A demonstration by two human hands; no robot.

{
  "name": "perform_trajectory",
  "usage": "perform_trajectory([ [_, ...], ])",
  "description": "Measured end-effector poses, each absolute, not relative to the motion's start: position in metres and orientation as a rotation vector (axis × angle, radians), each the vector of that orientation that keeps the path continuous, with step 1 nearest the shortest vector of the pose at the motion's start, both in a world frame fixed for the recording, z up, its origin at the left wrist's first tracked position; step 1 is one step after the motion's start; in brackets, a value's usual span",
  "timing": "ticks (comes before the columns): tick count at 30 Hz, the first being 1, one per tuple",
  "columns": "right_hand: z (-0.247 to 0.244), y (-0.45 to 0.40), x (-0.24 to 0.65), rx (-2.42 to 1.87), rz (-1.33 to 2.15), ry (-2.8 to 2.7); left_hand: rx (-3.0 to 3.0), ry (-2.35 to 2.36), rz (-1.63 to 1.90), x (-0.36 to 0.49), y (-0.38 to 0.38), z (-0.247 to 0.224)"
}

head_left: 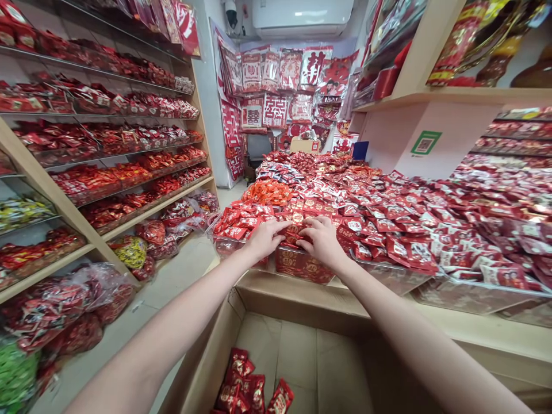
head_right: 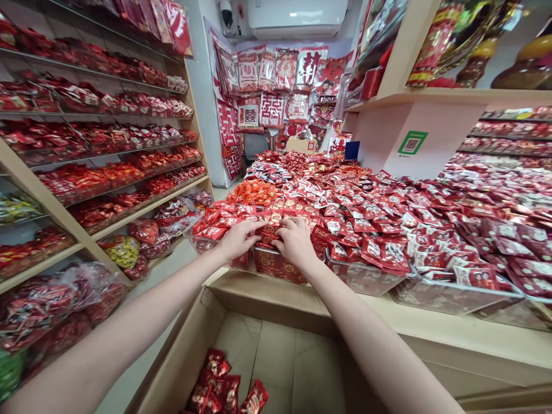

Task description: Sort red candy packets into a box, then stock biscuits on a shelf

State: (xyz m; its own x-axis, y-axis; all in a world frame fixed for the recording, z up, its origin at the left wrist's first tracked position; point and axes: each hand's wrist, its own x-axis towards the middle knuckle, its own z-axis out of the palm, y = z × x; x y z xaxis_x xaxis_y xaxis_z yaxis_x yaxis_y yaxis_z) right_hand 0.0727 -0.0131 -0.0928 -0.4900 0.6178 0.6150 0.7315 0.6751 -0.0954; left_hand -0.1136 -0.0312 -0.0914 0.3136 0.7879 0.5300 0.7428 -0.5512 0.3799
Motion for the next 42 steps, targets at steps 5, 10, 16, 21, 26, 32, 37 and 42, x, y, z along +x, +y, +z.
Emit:
perform_trajectory([
  [5, -0.096, -0.014, 0.073, -1.053, -0.237, -2.278, 2.515, 1.423, 1.133, -0.115, -0.033, -0.089],
  [10, -0.091, -0.013, 0.073, -1.017, -0.255, -2.299, 2.478, 1.438, 1.090, -0.117, -0.030, -0.088],
  [16, -0.087, -0.014, 0.071, -1.026, -0.237, -2.325, 2.392, 1.507, 1.060, -0.116, -0.026, -0.088],
  [21, -0.086, -0.012, 0.066, -1.150, -0.134, -2.274, 2.282, 1.598, 1.029, -0.113, -0.024, -0.089],
  [26, -0.081, -0.009, 0.071, -1.253, -0.066, -2.277, 2.238, 1.635, 0.988, -0.111, -0.027, -0.086],
  [32, -0.082, -0.010, 0.073, -1.126, -0.135, -2.255, 2.243, 1.621, 0.967, -0.112, -0.030, -0.084],
  [37, -0.083, -0.013, 0.065, -1.118, -0.242, -2.266, 2.245, 1.636, 0.957, -0.111, -0.028, -0.085],
  [42, -0.076, -0.008, 0.070, -1.152, -0.190, -2.289, 2.262, 1.669, 0.948, -0.109, -0.029, -0.082],
])
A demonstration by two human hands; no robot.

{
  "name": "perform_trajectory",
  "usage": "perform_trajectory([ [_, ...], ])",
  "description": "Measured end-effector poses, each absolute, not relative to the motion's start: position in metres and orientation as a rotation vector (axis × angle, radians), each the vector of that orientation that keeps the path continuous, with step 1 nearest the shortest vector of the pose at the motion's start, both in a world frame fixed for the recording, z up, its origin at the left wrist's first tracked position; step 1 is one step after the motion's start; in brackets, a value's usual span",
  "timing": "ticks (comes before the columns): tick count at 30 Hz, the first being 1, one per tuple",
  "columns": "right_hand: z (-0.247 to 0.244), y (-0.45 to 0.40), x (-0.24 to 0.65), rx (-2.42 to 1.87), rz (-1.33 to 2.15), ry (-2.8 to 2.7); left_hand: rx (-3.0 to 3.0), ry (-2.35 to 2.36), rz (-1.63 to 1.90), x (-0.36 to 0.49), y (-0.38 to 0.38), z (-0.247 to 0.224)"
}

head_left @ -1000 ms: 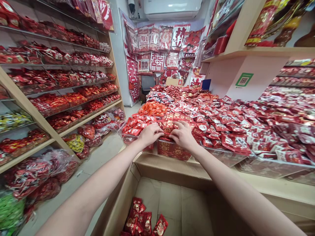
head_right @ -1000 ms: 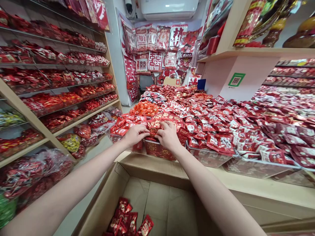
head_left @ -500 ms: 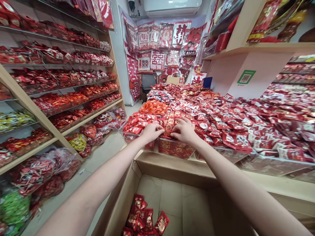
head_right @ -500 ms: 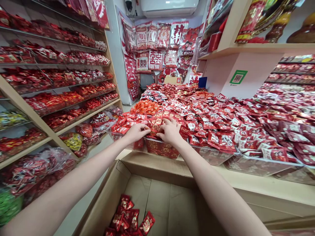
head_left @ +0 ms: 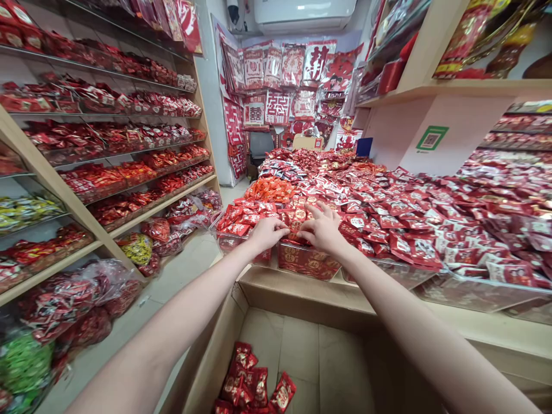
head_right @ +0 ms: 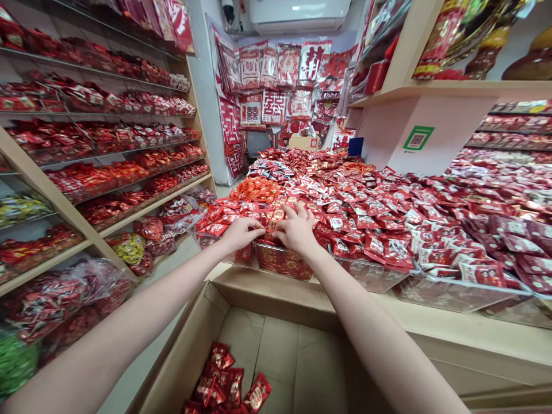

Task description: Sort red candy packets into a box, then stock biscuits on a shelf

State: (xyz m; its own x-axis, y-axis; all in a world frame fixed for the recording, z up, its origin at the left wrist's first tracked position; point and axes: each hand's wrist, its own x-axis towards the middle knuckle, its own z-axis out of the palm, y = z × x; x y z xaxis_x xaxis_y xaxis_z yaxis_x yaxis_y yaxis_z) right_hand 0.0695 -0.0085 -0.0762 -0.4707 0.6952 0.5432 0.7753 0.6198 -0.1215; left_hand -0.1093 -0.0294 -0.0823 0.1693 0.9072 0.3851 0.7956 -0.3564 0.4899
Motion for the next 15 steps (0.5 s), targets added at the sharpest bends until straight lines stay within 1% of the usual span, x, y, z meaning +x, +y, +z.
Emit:
perform_trajectory([
  [3, -0.073, -0.002, 0.074, -1.218, -0.134, -2.212, 2.275, 1.692, 0.954, -0.108, -0.032, -0.080],
  [7, -0.071, 0.003, 0.076, -1.255, -0.178, -2.202, 2.302, 1.720, 0.977, -0.108, -0.033, -0.080],
  [12, -0.060, -0.002, 0.090, -1.163, -0.228, -2.179, 2.335, 1.741, 0.967, -0.109, -0.032, -0.081],
  [15, -0.058, -0.010, 0.109, -1.092, -0.223, -2.266, 2.356, 1.731, 0.959, -0.109, -0.033, -0.081],
])
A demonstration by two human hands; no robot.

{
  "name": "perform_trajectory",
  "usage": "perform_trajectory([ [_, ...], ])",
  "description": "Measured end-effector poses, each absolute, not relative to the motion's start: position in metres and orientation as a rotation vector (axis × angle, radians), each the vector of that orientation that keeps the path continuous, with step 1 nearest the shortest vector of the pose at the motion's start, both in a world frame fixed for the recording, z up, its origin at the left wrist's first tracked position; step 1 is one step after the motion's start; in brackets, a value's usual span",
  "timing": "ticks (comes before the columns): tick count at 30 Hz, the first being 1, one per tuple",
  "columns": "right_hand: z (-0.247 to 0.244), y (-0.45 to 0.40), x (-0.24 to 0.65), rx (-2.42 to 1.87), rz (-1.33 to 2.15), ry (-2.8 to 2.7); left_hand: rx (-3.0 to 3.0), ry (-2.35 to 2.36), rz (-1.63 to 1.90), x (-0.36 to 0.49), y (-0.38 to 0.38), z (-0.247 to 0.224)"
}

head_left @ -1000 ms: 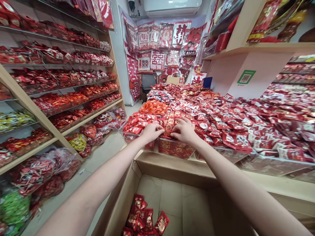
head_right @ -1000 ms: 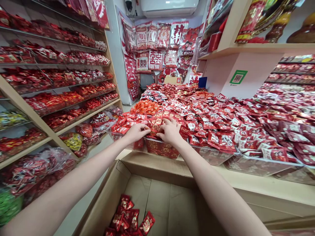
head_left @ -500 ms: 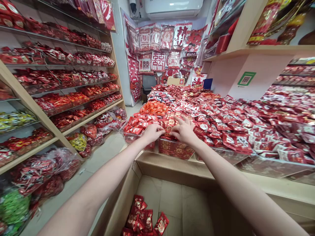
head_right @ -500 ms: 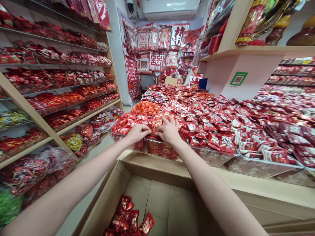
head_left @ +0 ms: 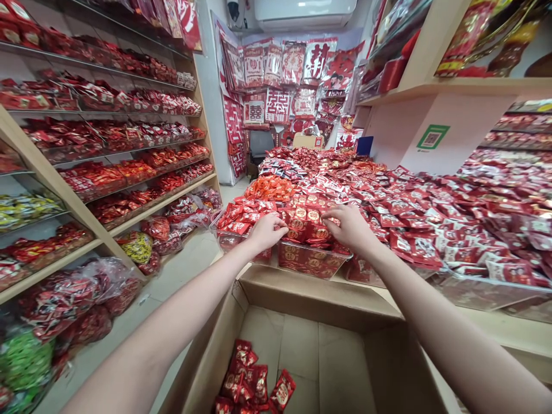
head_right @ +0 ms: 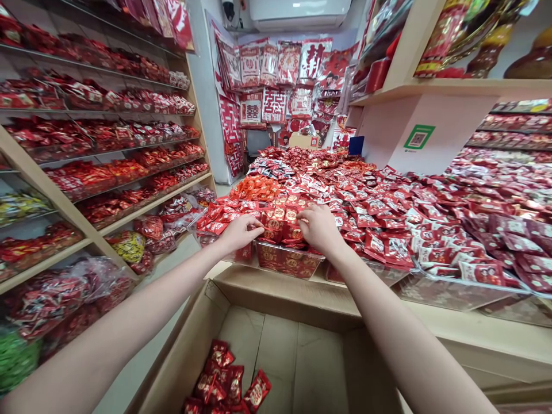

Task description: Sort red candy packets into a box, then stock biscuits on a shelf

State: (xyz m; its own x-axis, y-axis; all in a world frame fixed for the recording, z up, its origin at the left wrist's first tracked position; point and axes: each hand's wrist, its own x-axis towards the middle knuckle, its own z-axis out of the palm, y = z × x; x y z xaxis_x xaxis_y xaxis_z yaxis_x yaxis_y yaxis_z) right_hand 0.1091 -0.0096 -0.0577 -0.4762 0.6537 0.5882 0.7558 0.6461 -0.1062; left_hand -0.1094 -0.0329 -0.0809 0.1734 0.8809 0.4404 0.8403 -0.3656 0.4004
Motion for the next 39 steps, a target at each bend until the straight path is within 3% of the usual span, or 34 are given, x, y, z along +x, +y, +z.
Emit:
perform_trajectory([
  [8, -0.074, -0.026, 0.124, -1.071, -0.385, -2.556, 2.404, 1.703, 0.976, -0.109, -0.036, -0.079],
  [18, -0.087, -0.024, 0.131, -1.116, -0.353, -2.299, 2.606, 1.685, 1.194, -0.103, -0.039, -0.076],
  [27, -0.093, -0.028, 0.136, -1.057, -0.403, -2.283, 3.088, 1.614, 0.704, -0.062, -0.045, -0.086],
  [39, -0.100, -0.029, 0.138, -1.062, -0.375, -2.235, 3.126, 1.632, 0.611, -0.060, -0.048, -0.090],
])
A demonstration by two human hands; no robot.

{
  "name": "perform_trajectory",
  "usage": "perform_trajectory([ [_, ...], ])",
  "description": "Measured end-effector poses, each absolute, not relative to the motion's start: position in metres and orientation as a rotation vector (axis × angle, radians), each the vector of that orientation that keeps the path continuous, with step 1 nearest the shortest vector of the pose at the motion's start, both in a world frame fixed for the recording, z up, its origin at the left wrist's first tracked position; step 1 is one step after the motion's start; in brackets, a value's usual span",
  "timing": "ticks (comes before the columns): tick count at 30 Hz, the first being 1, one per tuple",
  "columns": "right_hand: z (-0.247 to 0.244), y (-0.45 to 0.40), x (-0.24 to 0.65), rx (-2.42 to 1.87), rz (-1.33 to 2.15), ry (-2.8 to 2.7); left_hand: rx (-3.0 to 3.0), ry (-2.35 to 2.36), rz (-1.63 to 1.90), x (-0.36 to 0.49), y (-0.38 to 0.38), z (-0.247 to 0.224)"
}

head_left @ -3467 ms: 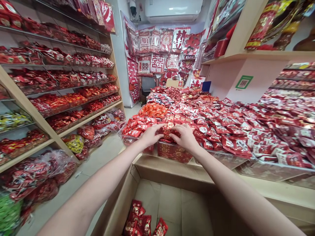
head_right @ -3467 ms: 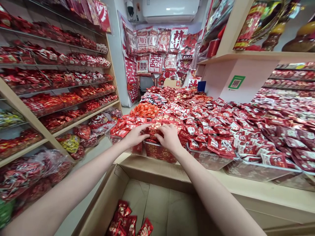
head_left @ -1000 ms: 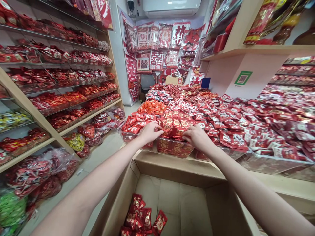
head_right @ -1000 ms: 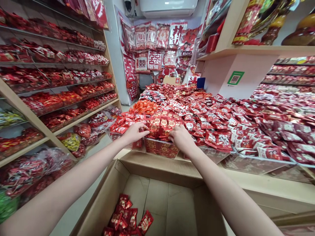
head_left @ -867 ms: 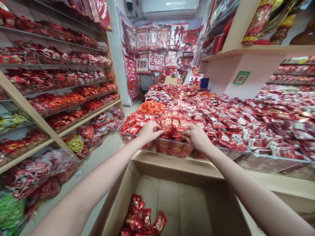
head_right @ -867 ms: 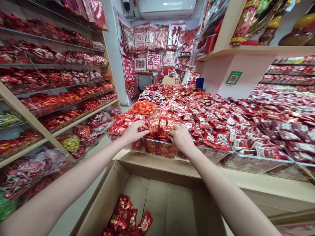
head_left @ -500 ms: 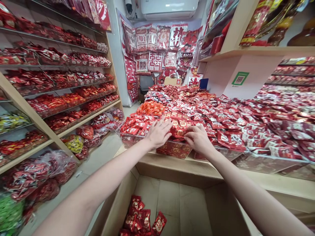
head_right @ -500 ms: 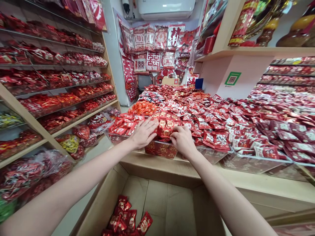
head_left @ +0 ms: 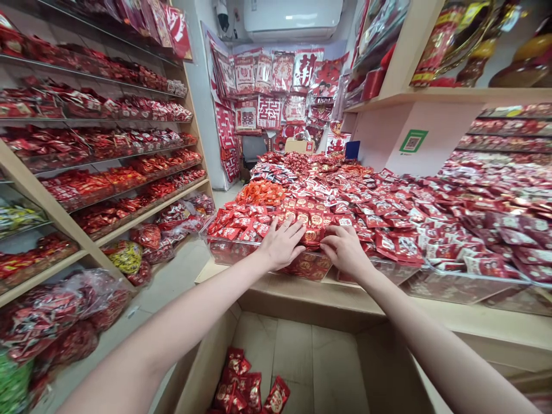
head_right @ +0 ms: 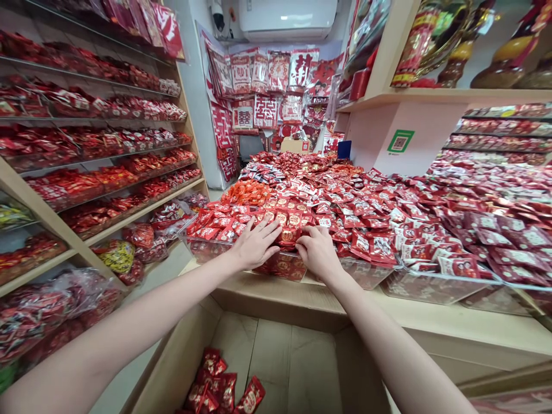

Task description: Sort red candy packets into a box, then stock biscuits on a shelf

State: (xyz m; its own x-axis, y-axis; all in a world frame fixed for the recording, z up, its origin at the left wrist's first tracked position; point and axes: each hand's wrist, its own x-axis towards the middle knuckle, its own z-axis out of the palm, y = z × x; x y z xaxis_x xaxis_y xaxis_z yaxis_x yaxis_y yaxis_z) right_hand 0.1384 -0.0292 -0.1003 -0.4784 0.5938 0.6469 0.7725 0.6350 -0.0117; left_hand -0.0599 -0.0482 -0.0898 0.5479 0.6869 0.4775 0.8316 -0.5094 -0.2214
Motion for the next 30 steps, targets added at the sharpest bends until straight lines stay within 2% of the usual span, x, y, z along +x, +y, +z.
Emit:
perform_trajectory([
  [14, -0.108, -0.035, 0.172, -1.076, -0.343, -2.049, -2.228, -1.403, -0.482, -0.070, -0.051, -0.092],
  [24, -0.110, -0.023, 0.154, -1.204, -0.501, -2.002, -2.196, -1.507, -0.505, -0.067, -0.050, -0.094],
  [30, -0.103, -0.021, 0.150, -1.137, -0.402, -2.069, -2.172, -1.522, -0.602, -0.068, -0.064, -0.085],
])
